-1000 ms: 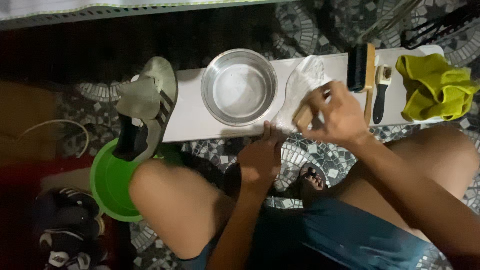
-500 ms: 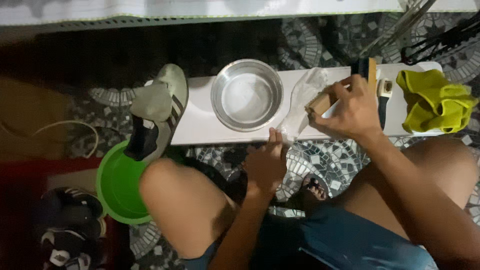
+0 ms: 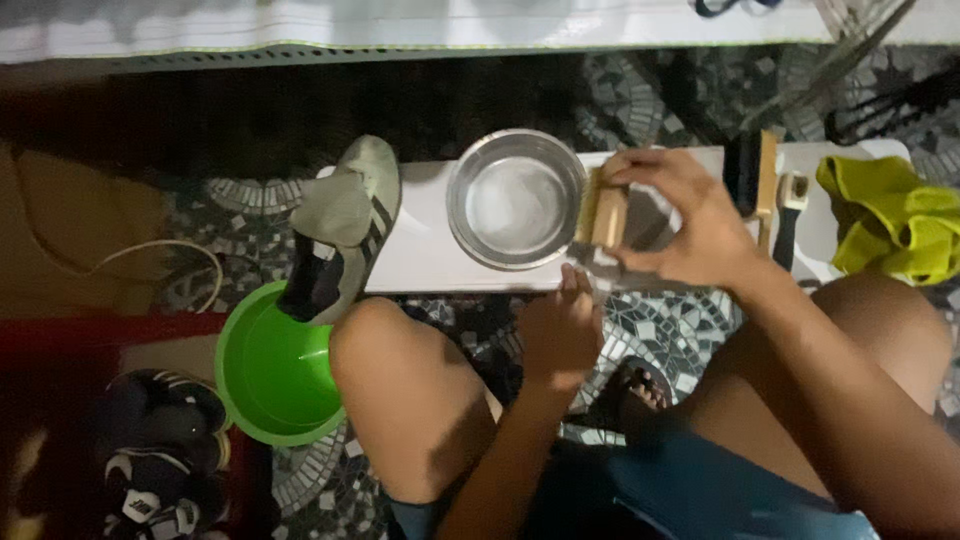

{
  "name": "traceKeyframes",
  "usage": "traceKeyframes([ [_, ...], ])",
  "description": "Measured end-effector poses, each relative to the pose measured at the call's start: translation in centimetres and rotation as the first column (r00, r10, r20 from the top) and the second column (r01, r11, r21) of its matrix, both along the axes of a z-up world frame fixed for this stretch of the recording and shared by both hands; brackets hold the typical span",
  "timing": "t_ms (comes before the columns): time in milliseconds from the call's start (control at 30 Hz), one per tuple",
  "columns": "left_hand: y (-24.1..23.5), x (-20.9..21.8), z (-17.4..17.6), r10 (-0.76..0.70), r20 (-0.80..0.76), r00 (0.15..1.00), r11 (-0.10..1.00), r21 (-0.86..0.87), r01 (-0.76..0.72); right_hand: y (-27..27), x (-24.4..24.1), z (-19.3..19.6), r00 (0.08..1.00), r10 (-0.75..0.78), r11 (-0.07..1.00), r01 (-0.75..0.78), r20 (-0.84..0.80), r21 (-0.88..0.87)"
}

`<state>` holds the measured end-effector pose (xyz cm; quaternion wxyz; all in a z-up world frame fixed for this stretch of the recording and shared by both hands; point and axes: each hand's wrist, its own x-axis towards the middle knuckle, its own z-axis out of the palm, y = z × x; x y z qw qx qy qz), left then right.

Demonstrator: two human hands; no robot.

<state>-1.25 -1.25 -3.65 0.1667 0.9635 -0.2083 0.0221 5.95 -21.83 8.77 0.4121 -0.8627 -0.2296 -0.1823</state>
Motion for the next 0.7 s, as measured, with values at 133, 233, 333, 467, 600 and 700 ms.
traceKeyframes([
  [133, 0.2, 0.7, 2.1, -0.016, -0.162, 0.987, 0.996, 0.080, 0.030, 2.7, 1.8, 1.1, 0.988, 0.098, 0.985, -0.114, -0.118, -0.132],
  [233, 1.2, 0.3, 2.9, -0.054, -0.134, 0.989, 0.998, 0.011, 0.056, 4.4, 4.0, 0.6, 0.981, 0.111, 0.964, -0.146, -0.162, -0.222],
  [333, 1.3, 0.3, 3.9, -0.069, -0.139, 0.988, 0.997, -0.030, 0.066, 5.4, 6.5, -1.2, 0.970, 0.135, 0.927, -0.195, -0.201, -0.320],
  [467, 0.4, 0.4, 3.3, -0.055, -0.254, 0.966, 0.998, 0.019, 0.062, 6.2, 8.0, -2.8, 0.931, 0.110, 0.859, -0.265, -0.348, -0.437],
  [600, 0.5, 1.3, 4.5, -0.046, -0.314, 0.948, 0.999, -0.003, 0.048, 6.9, 9.1, -3.8, 0.941, 0.038, 0.798, -0.231, -0.336, -0.557],
  [700, 0.7, 0.8, 5.3, -0.058, -0.323, 0.945, 0.996, 0.047, 0.077, 7.8, 8.9, -4.4, 0.952, 0.024, 0.736, -0.224, -0.305, -0.639],
])
